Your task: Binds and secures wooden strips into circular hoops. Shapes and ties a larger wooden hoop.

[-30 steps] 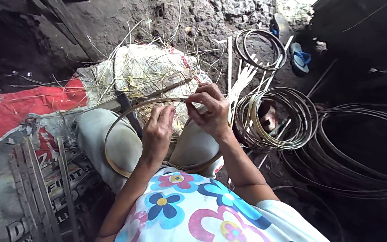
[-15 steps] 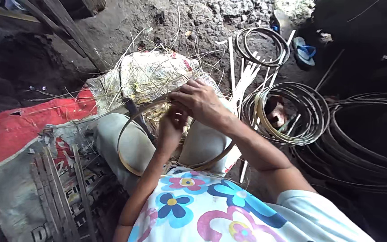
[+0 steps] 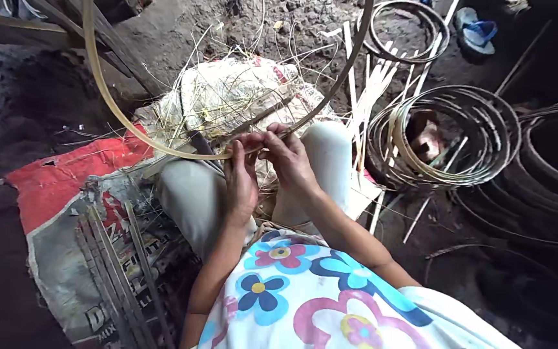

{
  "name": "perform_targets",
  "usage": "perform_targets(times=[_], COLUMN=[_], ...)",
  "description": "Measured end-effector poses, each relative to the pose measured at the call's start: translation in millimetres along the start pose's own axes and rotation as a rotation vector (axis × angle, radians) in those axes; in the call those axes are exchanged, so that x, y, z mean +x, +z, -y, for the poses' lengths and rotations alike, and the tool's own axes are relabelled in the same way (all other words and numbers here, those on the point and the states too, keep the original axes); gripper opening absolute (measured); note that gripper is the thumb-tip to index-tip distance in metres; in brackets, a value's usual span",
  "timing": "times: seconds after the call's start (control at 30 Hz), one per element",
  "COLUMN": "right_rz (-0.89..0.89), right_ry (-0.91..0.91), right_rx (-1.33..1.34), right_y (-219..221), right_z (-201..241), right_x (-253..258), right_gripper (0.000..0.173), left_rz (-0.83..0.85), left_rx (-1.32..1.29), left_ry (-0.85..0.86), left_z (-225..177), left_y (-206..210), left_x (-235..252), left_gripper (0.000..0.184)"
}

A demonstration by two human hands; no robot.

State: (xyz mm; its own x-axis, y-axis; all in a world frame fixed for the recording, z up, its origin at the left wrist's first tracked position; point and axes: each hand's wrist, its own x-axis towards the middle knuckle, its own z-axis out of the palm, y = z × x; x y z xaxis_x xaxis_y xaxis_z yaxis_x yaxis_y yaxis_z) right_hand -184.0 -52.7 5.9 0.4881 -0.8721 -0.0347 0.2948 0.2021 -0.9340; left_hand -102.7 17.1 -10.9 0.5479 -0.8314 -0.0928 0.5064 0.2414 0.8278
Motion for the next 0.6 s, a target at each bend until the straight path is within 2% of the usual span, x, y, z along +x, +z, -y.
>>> perform_targets(times=[0.17,0.23,0.43,0.53,0.6], right_rz=[-0.085,-0.118,-0.201,-0.115,-0.117], right_ry=[0.074,0.092,0.105,0.041,0.011], right_rx=[0.308,0.376,0.473,0.406,0.363], right_y=[-14.5,-10.6,-6.3,-16.4,-20.7], right_z=[-7.1,-15.2,-40.9,-52.7,-54.1], right_x=[11.7,8.7,0.7,-17.7,-22.2], right_gripper=[0.018,0.018,0.016,0.018,0.022], left_rz=[-0.048,-0.069,-0.071,-0.161,-0.165], left_rx=[-0.011,-0.075,0.004,0.029,0.063], left_ry=[0.032,-0.020,-0.053,-0.097,-0.121], left_z=[-1.4,5.9,19.5,21.2,19.0], left_y=[-7.8,-1.1,12.4,19.3,20.7], left_x=[-3.6,2.1,-6.0,2.2,9.1], left_gripper=[0.030,0.028,0.034,0.036,0.036])
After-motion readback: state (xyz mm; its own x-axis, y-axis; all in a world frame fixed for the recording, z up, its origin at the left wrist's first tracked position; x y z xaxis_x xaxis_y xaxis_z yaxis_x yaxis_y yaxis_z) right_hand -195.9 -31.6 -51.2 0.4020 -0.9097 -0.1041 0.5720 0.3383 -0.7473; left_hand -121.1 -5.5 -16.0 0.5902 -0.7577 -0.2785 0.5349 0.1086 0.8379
